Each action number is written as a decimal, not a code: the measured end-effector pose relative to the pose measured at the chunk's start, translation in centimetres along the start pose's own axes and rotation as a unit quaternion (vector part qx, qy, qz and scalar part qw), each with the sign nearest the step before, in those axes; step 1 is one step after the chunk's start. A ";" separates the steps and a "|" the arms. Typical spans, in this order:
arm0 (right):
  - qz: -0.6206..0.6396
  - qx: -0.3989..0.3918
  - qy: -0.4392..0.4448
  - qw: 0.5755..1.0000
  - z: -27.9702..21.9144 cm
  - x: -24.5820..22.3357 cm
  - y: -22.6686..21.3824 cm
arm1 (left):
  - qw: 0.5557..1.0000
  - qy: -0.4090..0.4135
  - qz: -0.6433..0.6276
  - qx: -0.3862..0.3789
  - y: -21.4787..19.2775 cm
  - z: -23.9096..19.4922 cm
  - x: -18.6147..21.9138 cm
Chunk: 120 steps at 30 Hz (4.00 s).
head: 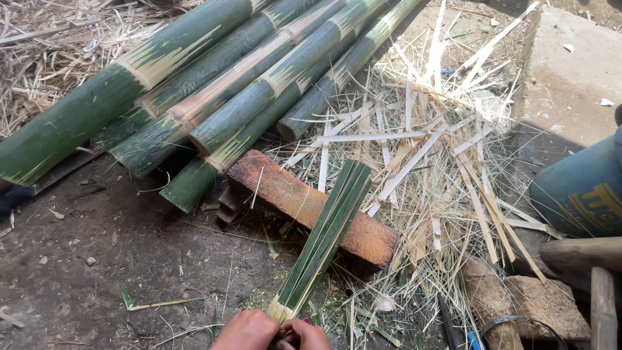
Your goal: The person sits on the ground and bundles long green bamboo strips together using a metal wire. They wrap the wire around the bundle, twist it to tighten, and trim the excess wire with a knife.
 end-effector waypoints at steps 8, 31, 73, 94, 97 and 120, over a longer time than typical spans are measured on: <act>0.033 -0.007 -0.012 0.999 -0.1 -6.1 -0.8 | 0.912 0.274 0.224 0.206 -1.3 -0.6 -0.6; -0.297 -0.055 -0.139 0.943 -2.6 -13.1 -3.8 | 0.913 0.043 0.006 0.406 -2.7 -3.1 1.6; -0.150 0.096 -0.213 0.961 -7.4 -14.2 7.9 | 0.758 -0.272 -0.452 0.384 2.5 -7.3 -2.0; 0.172 0.055 -0.042 0.983 -6.3 0.2 5.6 | 0.745 -0.405 -0.276 0.452 8.3 -6.7 3.5; 0.121 0.063 -0.055 0.989 -6.8 0.8 5.5 | 0.784 -0.302 -0.197 0.506 8.5 -6.2 5.4; -0.323 -0.122 -0.274 0.898 0.8 -13.7 2.1 | 0.843 -0.207 -0.274 0.414 6.2 -7.1 2.0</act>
Point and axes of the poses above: each hand's wrist, its own z-axis towards the middle knuckle, its own y-axis out of the palm, x = y × z, the point moved 1 cm from there along z, towards the middle knuckle, and after that the axes turned 3 degrees about z, right-handed, at the moved point
